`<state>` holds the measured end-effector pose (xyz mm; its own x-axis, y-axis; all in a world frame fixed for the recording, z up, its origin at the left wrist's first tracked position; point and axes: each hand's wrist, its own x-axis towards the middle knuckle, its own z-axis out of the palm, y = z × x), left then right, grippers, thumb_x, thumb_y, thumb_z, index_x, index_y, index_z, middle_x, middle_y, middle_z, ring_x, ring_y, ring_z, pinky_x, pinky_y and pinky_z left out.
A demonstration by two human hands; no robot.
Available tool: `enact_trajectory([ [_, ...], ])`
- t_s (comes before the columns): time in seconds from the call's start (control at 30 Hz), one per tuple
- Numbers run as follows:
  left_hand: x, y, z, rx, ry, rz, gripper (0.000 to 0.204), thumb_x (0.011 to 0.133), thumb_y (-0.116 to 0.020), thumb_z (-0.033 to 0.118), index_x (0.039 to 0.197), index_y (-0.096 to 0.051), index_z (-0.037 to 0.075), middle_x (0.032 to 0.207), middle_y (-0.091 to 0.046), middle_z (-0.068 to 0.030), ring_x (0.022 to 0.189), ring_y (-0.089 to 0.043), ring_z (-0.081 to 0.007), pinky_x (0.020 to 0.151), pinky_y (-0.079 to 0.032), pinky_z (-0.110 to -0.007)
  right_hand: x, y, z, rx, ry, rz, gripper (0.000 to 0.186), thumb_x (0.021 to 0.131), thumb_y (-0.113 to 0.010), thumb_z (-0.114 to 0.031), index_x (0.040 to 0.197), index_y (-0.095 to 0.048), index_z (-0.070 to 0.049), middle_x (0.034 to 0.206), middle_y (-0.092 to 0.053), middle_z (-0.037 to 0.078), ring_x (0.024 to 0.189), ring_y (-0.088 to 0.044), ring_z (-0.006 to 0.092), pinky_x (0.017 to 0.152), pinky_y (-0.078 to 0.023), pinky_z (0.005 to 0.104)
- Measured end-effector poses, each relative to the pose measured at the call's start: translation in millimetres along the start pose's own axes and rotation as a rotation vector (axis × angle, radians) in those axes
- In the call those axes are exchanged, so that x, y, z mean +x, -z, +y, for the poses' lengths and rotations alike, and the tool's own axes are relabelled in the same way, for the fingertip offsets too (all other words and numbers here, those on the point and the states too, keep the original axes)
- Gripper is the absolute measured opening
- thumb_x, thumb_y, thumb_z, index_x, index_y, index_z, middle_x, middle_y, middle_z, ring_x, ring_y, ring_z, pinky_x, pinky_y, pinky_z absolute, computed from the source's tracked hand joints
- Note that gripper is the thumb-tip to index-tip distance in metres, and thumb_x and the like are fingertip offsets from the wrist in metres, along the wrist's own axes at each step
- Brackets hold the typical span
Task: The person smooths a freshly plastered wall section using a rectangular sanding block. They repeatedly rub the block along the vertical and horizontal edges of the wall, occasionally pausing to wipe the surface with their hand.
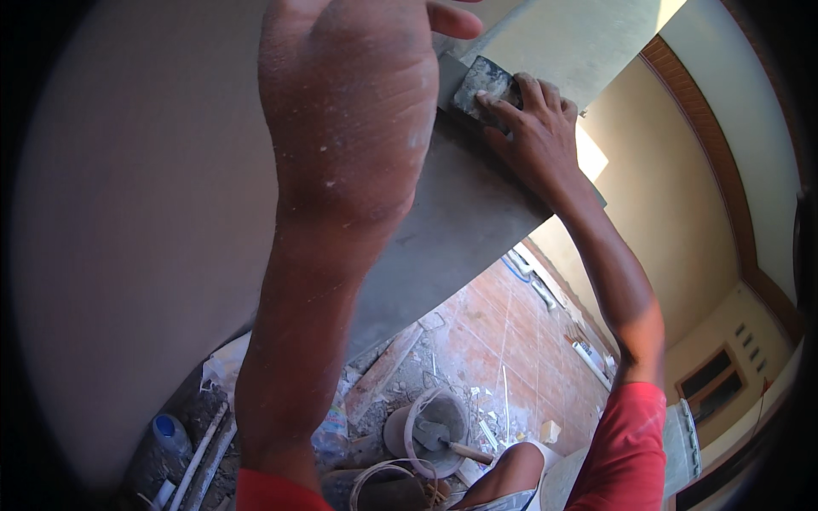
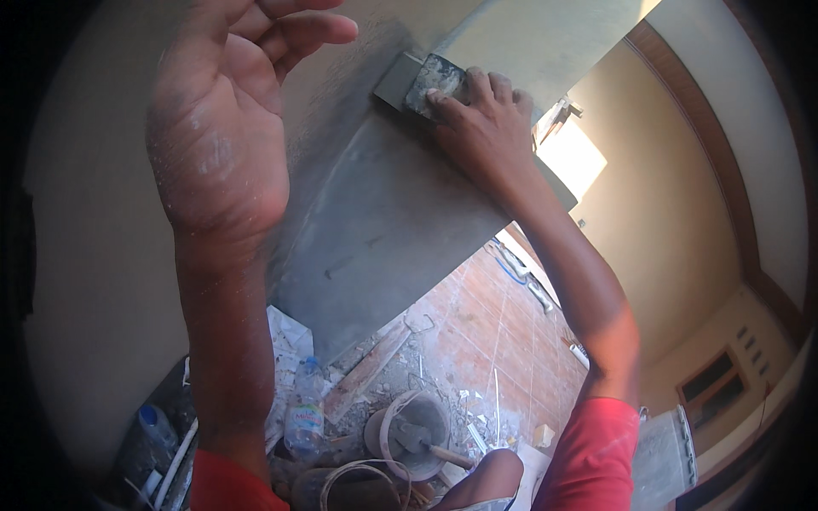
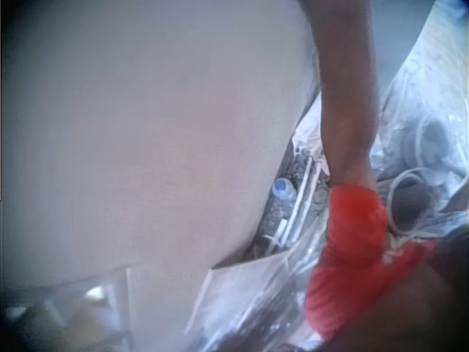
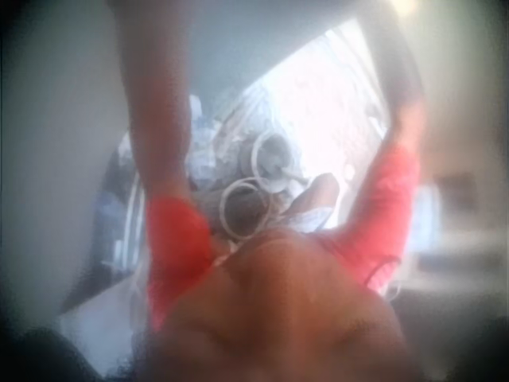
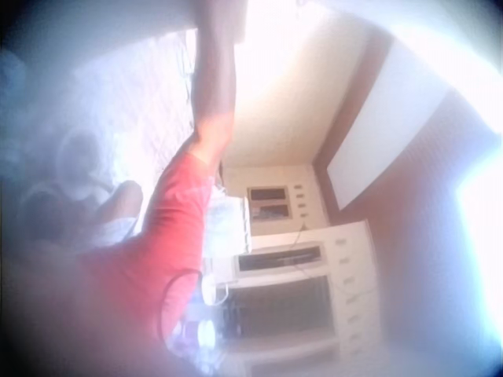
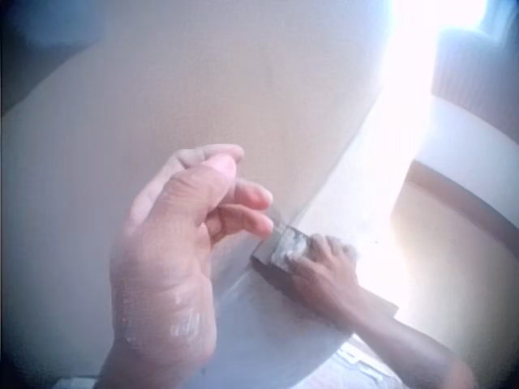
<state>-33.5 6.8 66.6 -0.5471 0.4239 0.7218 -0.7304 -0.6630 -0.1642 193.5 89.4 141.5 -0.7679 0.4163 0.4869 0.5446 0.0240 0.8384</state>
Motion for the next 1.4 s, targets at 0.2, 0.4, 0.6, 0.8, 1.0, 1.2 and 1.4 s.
enact_trajectory([
  [0.2,0,4,-7,0.099,0.024,0.026,0.036,0.095,-0.055,0.025,0.113,-0.054,-0.007,0.095,-0.059,-0.0112,0.087,-0.06,-0.0208,0.088,-0.046,-0.034,-101,61,41,-0.024,-0.068,-0.13,0.051,0.071,-0.08,-0.023,0.12,-0.068,-0.029,0.134,-0.049,0.012,0.124,-0.046,0.0321,0.097,-0.037,0.0473],
  [0.4,-18,31,-58,0.284,0.155,0.036,0.03,0.095,-0.058,0.02,0.117,-0.059,0.0,0.106,-0.063,-0.0102,0.083,-0.062,-0.0148,0.088,-0.048,-0.032,-194,142,62,-0.004,-0.275,-0.134,0.053,0.069,-0.081,-0.014,0.121,-0.067,-0.017,0.135,-0.047,0.019,0.125,-0.046,0.0376,0.101,-0.037,0.0479],
  [0.6,-69,30,-118,0.559,0.487,0.259,0.037,0.097,-0.055,0.022,0.128,-0.053,0.001,0.11,-0.058,-0.0084,0.094,-0.059,-0.0163,0.094,-0.042,-0.031,-280,155,40,0.443,-0.604,-0.144,0.055,0.067,-0.081,-0.015,0.12,-0.066,-0.008,0.132,-0.051,0.022,0.119,-0.052,0.0378,0.1,-0.041,0.043],
  [0.8,-115,10,-135,0.853,0.569,-0.009,0.038,0.096,-0.055,0.018,0.128,-0.052,-0.001,0.115,-0.055,-0.0102,0.097,-0.057,-0.0164,0.095,-0.042,-0.031,-299,77,17,1.301,-1.127,0.345,0.07,0.085,-0.073,-0.026,0.141,-0.046,0.004,0.13,-0.053,0.018,0.117,-0.054,0.022,0.093,-0.048,0.0356],
  [1.0,-143,-22,-121,1.042,0.675,-0.337,0.037,0.094,-0.058,0.015,0.126,-0.052,-0.001,0.112,-0.055,-0.0109,0.098,-0.056,-0.0159,0.093,-0.044,-0.033,-263,-2,13,1.628,-1.288,0.826,0.06,0.089,-0.068,-0.011,0.143,-0.044,0.003,0.123,-0.059,0.014,0.106,-0.056,0.0158,0.088,-0.049,0.029],
  [1.2,-178,-37,-68,1.425,0.834,-0.963,0.04,0.092,-0.062,0.019,0.127,-0.053,0.002,0.112,-0.059,-0.0119,0.1,-0.059,-0.0211,0.098,-0.041,-0.042,-230,-23,10,1.581,-1.256,0.956,0.055,0.086,-0.074,-0.016,0.136,-0.055,-0.001,0.119,-0.06,0.009,0.102,-0.057,0.0134,0.087,-0.048,0.0286],
  [1.4,-196,-28,11,1.581,1.286,-1.407,0.048,0.096,-0.059,0.032,0.134,-0.05,0.004,0.122,-0.059,-0.0177,0.114,-0.059,-0.0303,0.114,-0.024,-0.056,-211,-34,2,1.287,-1.164,0.93,0.053,0.084,-0.077,-0.024,0.131,-0.061,-0.005,0.112,-0.061,0.007,0.095,-0.056,0.0114,0.08,-0.047,0.0268],
])
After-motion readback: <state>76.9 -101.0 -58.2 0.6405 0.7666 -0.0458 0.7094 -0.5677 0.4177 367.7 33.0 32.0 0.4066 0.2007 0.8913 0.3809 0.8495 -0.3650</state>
